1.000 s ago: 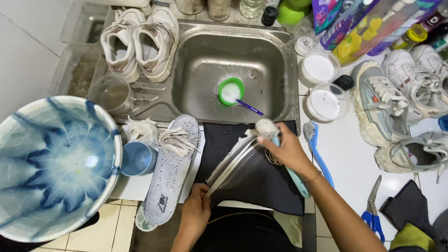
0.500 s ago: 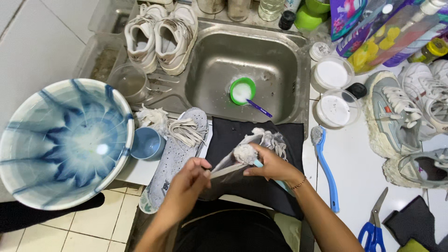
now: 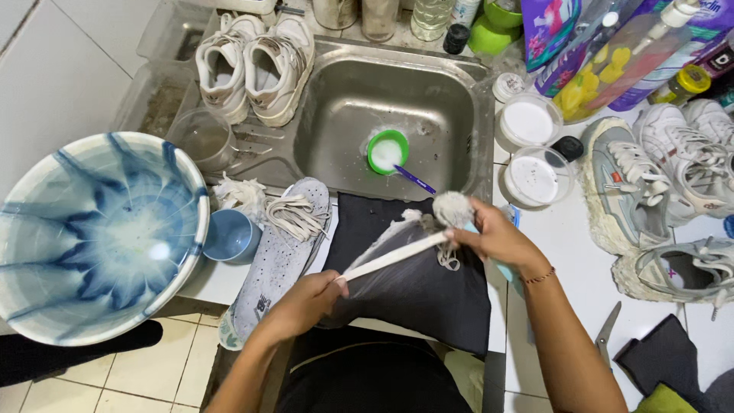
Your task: The person scrubs white shoelaces with a toothbrush and cleaning solution on a dark cloth placed over a sink. They repeatedly dip the brush into a small green bowl of soapy water and scrub the laces, occasionally adjusting their grip and position.
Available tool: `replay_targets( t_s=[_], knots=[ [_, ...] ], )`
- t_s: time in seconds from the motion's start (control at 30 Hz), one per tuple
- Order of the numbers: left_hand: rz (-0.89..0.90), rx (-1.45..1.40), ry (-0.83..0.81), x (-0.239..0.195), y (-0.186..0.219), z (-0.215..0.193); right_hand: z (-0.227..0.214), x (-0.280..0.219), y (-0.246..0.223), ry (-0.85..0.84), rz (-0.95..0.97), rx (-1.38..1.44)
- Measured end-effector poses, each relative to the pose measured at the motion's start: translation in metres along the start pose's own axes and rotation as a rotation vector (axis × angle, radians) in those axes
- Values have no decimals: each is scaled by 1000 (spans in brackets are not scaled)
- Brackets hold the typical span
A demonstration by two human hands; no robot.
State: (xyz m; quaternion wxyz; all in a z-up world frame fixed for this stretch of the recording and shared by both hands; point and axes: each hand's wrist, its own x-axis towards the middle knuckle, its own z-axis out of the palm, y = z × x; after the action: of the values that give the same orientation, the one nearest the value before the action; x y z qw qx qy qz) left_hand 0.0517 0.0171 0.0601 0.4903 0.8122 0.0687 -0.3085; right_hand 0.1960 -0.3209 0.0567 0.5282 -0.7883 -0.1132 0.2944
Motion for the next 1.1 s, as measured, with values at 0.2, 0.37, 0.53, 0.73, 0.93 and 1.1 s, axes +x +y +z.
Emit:
replay_targets(
  t_s=[0.2, 0.37, 0.53, 0.73, 0.93, 1.1],
  knots=[
    [-222, -367, 74, 39, -76, 45, 83, 8, -4, 446, 140, -563],
    [-270, -257, 55, 25, -65, 40, 209, -14, 10, 192, -251, -779],
    [-230, -220, 133, 18, -68, 45, 183, 8, 50, 82, -124, -1012],
    [-282, -131, 102, 9, -36, 31, 132, 18, 36, 407, 87, -1120],
    [-309, -110, 138, 8, -43, 38, 199, 10, 38, -46, -35, -962],
    [-310, -85, 133, 2, -39, 39, 101, 28, 46, 416, 64, -1082]
  ],
)
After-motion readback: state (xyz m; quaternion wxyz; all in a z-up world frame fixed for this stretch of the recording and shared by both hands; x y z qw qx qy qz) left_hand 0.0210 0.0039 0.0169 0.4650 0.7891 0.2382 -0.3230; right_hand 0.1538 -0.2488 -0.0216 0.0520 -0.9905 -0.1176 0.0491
